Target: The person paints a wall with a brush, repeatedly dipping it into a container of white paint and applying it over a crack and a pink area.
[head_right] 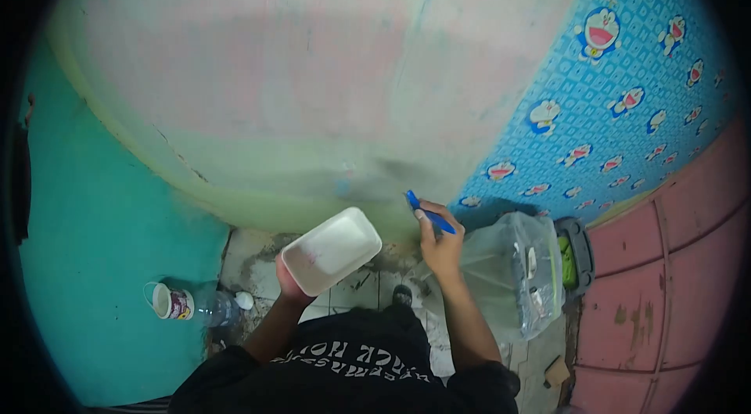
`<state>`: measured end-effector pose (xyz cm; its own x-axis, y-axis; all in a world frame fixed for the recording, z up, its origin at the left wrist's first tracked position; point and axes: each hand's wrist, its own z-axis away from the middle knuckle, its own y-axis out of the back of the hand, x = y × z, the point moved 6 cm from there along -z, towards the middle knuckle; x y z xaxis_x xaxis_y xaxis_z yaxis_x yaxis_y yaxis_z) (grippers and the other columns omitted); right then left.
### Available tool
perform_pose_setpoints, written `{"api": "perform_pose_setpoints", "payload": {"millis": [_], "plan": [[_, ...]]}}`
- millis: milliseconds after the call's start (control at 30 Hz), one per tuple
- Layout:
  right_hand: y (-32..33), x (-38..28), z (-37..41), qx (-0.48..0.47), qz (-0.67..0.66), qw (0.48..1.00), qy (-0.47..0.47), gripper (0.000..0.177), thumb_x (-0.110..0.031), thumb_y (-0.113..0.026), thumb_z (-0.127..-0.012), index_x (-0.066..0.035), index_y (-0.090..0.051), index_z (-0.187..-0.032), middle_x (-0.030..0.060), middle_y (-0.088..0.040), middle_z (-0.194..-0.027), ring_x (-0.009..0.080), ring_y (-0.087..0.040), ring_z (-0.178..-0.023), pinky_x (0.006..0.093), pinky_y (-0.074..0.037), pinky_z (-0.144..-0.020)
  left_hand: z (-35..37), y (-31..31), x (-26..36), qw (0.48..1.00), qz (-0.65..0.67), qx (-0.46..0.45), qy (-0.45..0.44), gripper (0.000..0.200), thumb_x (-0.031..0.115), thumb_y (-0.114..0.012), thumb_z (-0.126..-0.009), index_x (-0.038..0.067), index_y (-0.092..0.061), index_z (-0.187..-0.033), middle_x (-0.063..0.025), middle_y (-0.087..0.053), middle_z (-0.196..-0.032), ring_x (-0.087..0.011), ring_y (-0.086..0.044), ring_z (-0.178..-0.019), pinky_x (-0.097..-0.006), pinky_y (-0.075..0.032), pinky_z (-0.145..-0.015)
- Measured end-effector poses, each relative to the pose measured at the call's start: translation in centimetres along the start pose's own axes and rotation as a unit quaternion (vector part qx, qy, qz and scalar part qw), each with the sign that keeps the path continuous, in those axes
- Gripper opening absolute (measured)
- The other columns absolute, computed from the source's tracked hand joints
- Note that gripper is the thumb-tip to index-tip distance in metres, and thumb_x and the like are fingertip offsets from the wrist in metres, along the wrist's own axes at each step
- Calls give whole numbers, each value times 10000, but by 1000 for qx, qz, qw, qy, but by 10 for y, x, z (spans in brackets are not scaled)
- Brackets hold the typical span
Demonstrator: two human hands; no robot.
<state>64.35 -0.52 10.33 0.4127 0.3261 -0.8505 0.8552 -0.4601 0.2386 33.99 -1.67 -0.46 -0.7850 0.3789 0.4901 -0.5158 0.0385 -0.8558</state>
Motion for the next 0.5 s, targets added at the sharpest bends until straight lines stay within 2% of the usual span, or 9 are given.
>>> {"api": "perform_pose_setpoints", "payload": {"millis": [67, 100, 200, 233, 367, 500], "plan": [[2, -15, 21, 83, -59, 995, 15, 124, -39, -653, -986, 21, -659, -1095, 139, -720, -1128, 150, -671, -968, 317, -545, -845, 0, 8, 4, 1000, -5, -13, 12, 771, 566, -266, -1001, 21, -437, -1518, -182, -524, -1497, -370, -519, -1364, -528, -404, -1141], [5, -33, 27, 117, -70, 991, -2, 137, -39, -640, -996, 23, -632, -1119, 171, -712, -1138, 181, -687, -925, 313, -562, -807, -2, 12, 6, 1000, -13, -15, 9, 763, 560, -264, -1009, 23, -423, -1528, -183, -505, -1520, -362, -499, -1386, -512, -378, -1164], [8, -58, 42, 181, -176, 964, -86, 157, -26, -642, -992, 38, -616, -1133, 156, -720, -1094, 153, -684, -852, 282, -550, -804, -5, 12, 11, 1000, -13, -22, 17, 769, 562, -271, -1008, 25, -396, -1544, -182, -478, -1544, -358, -471, -1413, -504, -355, -1181], [6, -64, 43, 181, -182, 962, -94, 142, -16, -638, -991, 29, -590, -1117, 168, -718, -1084, 139, -679, -825, 262, -555, -754, -5, 12, 13, 1000, -12, -20, 19, 769, 562, -272, -1007, 28, -389, -1548, -181, -468, -1551, -357, -463, -1419, -504, -351, -1184], [-13, -81, 45, 121, -209, 962, -127, 164, 7, -647, -979, 10, -553, -1113, 182, -712, -1062, 141, -684, -820, 256, -568, -703, -5, -6, 20, 999, 16, 2, 32, 768, 563, -277, -1002, 43, -367, -1560, -175, -433, -1578, -354, -444, -1434, -505, -339, -1190], [-38, -84, 51, 79, -223, 965, -114, 203, 33, -665, -962, 4, -545, -1124, 154, -697, -1057, 145, -685, -851, 263, -580, -713, -6, -9, 14, 997, 68, -12, 44, 754, 558, -269, -994, 77, -362, -1567, -173, -437, -1572, -361, -457, -1421, -518, -353, -1178]]}}
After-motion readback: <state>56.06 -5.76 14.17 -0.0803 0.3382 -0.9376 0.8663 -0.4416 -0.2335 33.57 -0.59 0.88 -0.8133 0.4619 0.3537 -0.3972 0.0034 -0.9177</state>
